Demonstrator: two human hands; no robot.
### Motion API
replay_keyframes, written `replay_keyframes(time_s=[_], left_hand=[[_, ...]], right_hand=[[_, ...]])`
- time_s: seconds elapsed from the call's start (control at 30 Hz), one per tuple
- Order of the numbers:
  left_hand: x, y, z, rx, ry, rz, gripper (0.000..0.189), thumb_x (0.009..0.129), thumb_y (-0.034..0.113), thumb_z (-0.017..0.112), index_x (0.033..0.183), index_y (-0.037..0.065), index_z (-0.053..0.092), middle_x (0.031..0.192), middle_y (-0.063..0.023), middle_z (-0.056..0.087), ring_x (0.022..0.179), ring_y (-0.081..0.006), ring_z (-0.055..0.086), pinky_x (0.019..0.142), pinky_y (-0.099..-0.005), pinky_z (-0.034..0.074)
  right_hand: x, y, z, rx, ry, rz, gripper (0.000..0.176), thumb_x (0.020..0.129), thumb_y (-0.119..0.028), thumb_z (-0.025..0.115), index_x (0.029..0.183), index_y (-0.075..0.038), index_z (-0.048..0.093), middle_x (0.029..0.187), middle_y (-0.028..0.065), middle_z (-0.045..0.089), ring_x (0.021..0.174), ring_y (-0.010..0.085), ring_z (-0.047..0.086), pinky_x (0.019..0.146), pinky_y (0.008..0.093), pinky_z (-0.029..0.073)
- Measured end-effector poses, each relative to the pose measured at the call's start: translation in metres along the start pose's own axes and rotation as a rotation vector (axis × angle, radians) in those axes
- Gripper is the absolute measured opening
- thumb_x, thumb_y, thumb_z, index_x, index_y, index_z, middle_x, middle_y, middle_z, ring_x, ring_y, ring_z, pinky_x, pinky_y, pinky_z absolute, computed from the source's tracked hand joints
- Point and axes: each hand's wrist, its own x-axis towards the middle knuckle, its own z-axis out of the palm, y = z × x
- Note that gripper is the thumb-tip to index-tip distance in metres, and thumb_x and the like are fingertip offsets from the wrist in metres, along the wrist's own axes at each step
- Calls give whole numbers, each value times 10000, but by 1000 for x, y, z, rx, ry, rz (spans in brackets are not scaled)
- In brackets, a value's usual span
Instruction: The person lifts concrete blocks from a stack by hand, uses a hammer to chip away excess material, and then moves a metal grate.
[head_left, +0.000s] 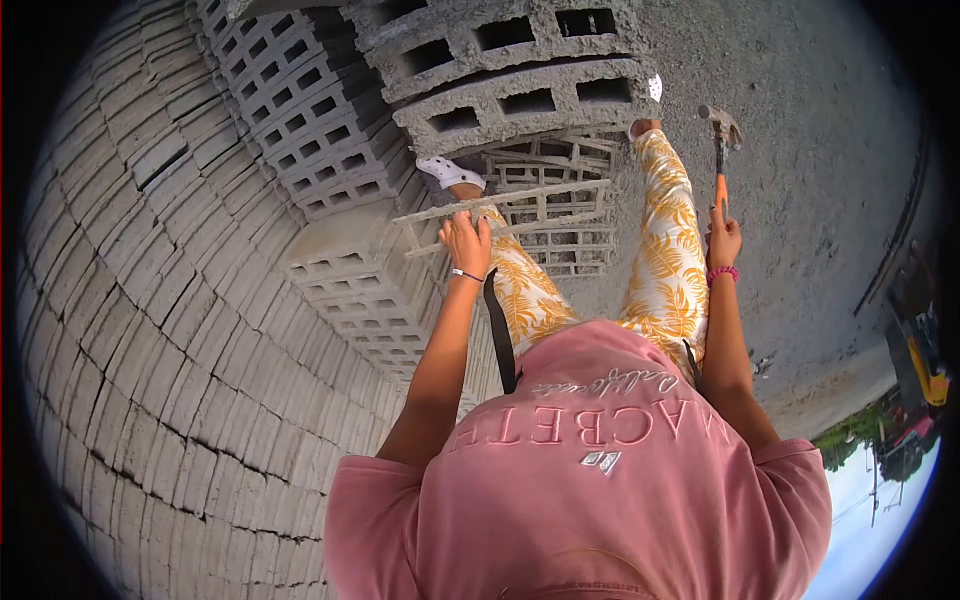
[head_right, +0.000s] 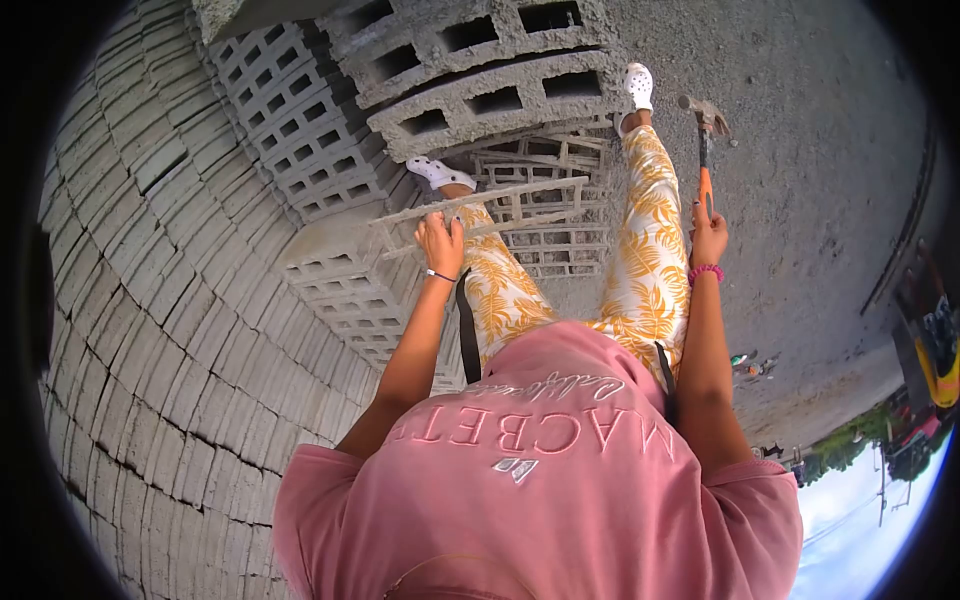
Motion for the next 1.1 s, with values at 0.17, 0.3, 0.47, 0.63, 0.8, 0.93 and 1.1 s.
replay_keyframes(time_s=[0.17, 0.3, 0.47, 0.63, 0.8, 0.93, 1.1], left_hand=[[-23, 0, 73, -104, -169, -23, 241, 770, 191, 515, 900, -2, 451, 858, -161, 546, 857, -320, 443, 802, -428, 280], [-59, -28, 120, 372, -313, 139, 364, 766, 128, 493, 1093, -21, 430, 1064, -157, 509, 1042, -300, 409, 927, -449, 218], [-10, -14, 105, 191, -1006, -272, 336, 744, 133, 487, 1073, 67, 505, 1077, -124, 533, 1043, -273, 451, 923, -447, 267], [45, 42, 37, -402, -408, -210, 233, 738, 158, 518, 948, 60, 540, 883, -101, 580, 870, -260, 529, 760, -351, 396], [109, 100, -6, -289, 110, 194, 251, 679, 114, 576, 924, 76, 544, 759, -83, 546, 747, -255, 518, 691, -360, 397], [139, 135, 4, -298, 197, 242, 345, 667, 147, 592, 992, 68, 507, 883, -105, 533, 859, -278, 487, 781, -385, 355], [134, 165, 15, -42, 8, 32, 525, 696, 323, 582, 1067, -27, 456, 1011, -206, 503, 988, -338, 442, 908, -446, 270]], right_hand=[[-2, 7, -3, -24, 17, 16, 309, 693, -290, 669, 704, -52, 473, 581, -4, 473, 441, 55, 405, 395, 196, 326], [-4, 11, 0, -109, 33, 23, 320, 686, -297, 674, 695, -43, 480, 576, 0, 478, 438, 57, 410, 396, 196, 328], [-8, 16, 7, -158, 41, -9, 321, 683, -300, 676, 707, -27, 510, 577, 8, 487, 453, 55, 428, 404, 192, 336], [-10, 12, 15, -39, 18, -69, 302, 694, -286, 674, 727, -46, 493, 582, -4, 480, 443, 47, 404, 401, 186, 323], [-24, -11, 24, 139, 5, -156, 258, 726, -255, 651, 746, -56, 488, 593, -23, 468, 442, 34, 380, 392, 180, 310], [-33, -70, 37, 391, -71, -278, 190, 774, -193, 594, 818, -54, 473, 587, -38, 436, 455, 31, 371, 399, 178, 303], [-45, -215, 60, 388, -152, -676, 204, 773, -152, 565, 899, -29, 463, 667, -7, 475, 513, 48, 428, 444, 194, 355]])
